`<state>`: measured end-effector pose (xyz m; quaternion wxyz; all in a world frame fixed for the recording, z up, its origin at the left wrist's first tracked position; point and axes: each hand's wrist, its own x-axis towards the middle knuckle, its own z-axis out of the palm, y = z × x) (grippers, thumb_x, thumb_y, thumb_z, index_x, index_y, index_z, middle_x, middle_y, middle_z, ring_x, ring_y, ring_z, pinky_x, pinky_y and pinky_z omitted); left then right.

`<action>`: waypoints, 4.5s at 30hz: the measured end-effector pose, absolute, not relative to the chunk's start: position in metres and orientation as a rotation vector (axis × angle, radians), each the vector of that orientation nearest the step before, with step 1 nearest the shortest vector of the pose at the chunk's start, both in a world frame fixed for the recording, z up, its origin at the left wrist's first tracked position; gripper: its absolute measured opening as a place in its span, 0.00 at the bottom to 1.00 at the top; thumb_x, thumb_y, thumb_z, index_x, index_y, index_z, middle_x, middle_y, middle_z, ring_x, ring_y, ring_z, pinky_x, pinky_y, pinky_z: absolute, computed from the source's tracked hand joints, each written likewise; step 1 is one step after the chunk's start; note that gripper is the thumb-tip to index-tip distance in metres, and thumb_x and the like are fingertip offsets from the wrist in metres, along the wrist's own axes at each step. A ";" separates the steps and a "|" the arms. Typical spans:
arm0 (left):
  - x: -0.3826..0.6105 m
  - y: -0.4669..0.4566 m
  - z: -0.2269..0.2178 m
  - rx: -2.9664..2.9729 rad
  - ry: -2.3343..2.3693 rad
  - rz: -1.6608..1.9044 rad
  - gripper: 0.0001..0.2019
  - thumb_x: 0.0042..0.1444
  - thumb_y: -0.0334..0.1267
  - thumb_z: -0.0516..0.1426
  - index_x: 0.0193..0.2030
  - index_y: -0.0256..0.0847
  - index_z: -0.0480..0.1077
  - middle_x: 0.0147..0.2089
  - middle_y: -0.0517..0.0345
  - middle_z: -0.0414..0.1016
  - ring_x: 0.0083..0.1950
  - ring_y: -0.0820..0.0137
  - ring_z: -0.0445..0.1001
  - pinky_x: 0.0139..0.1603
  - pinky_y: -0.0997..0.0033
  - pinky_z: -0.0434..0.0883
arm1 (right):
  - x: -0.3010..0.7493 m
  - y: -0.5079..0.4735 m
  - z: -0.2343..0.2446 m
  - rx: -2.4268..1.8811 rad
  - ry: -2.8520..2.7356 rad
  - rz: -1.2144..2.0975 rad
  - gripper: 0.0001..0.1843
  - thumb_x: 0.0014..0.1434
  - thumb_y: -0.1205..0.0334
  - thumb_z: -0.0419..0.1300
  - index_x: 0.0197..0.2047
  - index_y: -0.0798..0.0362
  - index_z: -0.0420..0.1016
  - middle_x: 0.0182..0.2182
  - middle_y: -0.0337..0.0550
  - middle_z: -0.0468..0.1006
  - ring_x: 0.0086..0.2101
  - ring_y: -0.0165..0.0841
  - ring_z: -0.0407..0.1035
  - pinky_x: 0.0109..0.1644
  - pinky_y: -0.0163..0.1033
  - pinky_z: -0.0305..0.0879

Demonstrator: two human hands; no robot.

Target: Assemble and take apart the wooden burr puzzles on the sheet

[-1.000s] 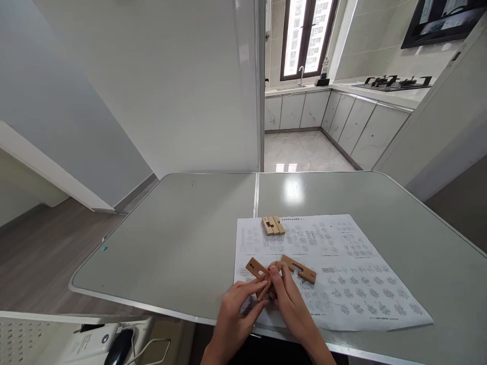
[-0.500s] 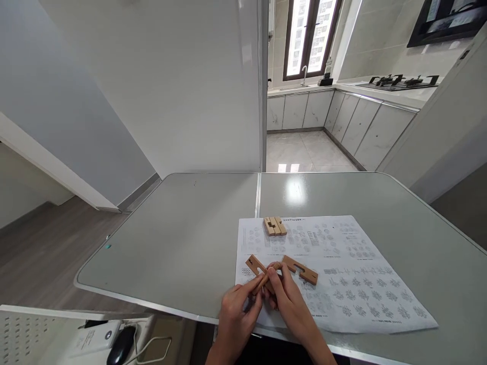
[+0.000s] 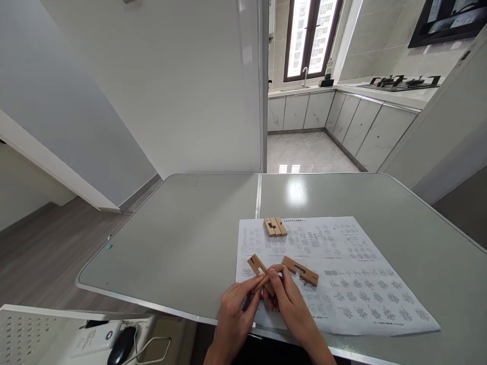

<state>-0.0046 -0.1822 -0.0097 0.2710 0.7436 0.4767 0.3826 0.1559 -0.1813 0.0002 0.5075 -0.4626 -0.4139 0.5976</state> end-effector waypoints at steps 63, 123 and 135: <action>-0.003 -0.179 -0.014 2.293 1.311 1.208 0.17 0.74 0.34 0.52 0.66 0.48 0.70 0.56 0.52 0.84 0.52 0.65 0.85 0.53 0.70 0.82 | 0.156 -0.186 -0.016 -1.077 -1.070 1.395 0.30 0.68 0.37 0.59 0.60 0.53 0.75 0.35 0.44 0.80 0.28 0.37 0.71 0.33 0.39 0.72; -0.022 -0.174 0.001 1.290 1.063 1.128 0.25 0.67 0.62 0.54 0.32 0.40 0.66 0.35 0.58 0.65 0.34 0.70 0.61 0.38 0.72 0.65 | 0.111 -0.201 0.003 -0.228 -0.003 2.319 0.21 0.53 0.62 0.77 0.29 0.54 0.65 0.21 0.25 0.57 0.18 0.17 0.37 0.18 0.22 0.40; -0.019 -0.172 0.002 1.142 1.146 1.163 0.26 0.64 0.64 0.57 0.31 0.40 0.64 0.30 0.63 0.59 0.31 0.72 0.55 0.34 0.73 0.59 | 0.098 -0.206 -0.012 -0.106 0.208 2.321 0.20 0.53 0.68 0.78 0.30 0.56 0.67 0.21 0.25 0.59 0.18 0.16 0.44 0.18 0.21 0.45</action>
